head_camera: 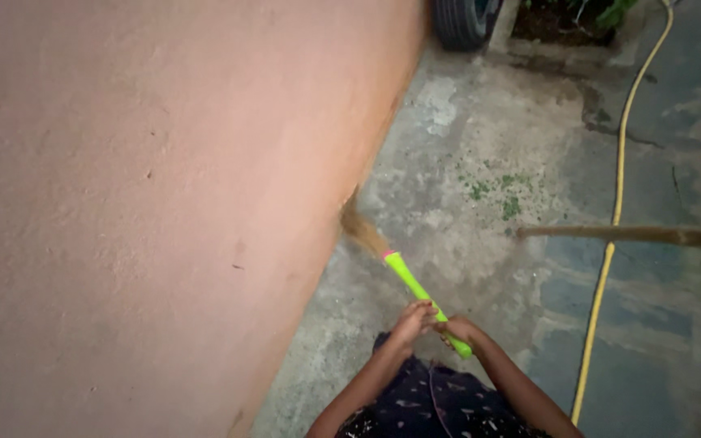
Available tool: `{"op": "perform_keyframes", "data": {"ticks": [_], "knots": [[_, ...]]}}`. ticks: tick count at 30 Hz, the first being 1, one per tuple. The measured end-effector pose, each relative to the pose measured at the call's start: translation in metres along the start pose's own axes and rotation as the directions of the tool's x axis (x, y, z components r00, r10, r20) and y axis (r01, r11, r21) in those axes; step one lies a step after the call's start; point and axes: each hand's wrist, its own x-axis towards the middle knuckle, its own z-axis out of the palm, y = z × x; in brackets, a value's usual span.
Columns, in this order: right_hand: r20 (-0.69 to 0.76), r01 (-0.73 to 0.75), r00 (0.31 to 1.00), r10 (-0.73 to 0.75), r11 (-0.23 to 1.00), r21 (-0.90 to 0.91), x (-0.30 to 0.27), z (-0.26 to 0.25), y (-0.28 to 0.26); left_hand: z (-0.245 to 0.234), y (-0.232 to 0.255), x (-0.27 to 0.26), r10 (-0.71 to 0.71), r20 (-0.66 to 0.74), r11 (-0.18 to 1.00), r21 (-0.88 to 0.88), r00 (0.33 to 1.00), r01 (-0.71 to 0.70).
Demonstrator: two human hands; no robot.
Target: The person sweeps debris from a concrete outdoor floor using a small handheld broom.
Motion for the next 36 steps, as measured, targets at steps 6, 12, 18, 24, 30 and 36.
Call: {"op": "perform_keyframes", "data": {"ticks": [6, 12, 18, 24, 30, 36], "knots": [[-0.068, -0.103, 0.992, 0.102, 0.995, -0.016, -0.001, -0.024, 0.024, -0.007, -0.005, -0.002, -0.008, -0.035, 1.0, -0.008, 0.999, 0.008], [-0.275, -0.088, 0.951, 0.14, 0.977, 0.195, -0.011, -0.079, 0.045, -0.004, -0.013, 0.002, -0.059, -0.065, 0.997, -0.052, 0.996, 0.055], [-0.368, 0.004, 0.923, 0.113, 0.953, 0.303, -0.027, -0.062, 0.027, 0.009, -0.021, 0.008, -0.045, -0.006, 0.995, -0.087, 0.999, 0.045], [-0.292, -0.074, 0.947, 0.136, 0.974, 0.214, -0.047, -0.06, 0.027, 0.011, -0.021, 0.014, -0.049, 0.032, 0.995, -0.091, 0.998, 0.052], [0.059, -0.127, 0.992, 0.114, 0.805, 0.579, -0.036, -0.107, 0.044, 0.022, -0.018, 0.024, -0.095, 0.043, 0.995, -0.012, 0.995, 0.096], [-0.284, -0.015, 0.949, 0.14, 0.916, 0.4, -0.041, -0.151, 0.05, 0.015, -0.014, 0.022, -0.1, 0.036, 0.993, -0.051, 0.994, 0.102]]}}
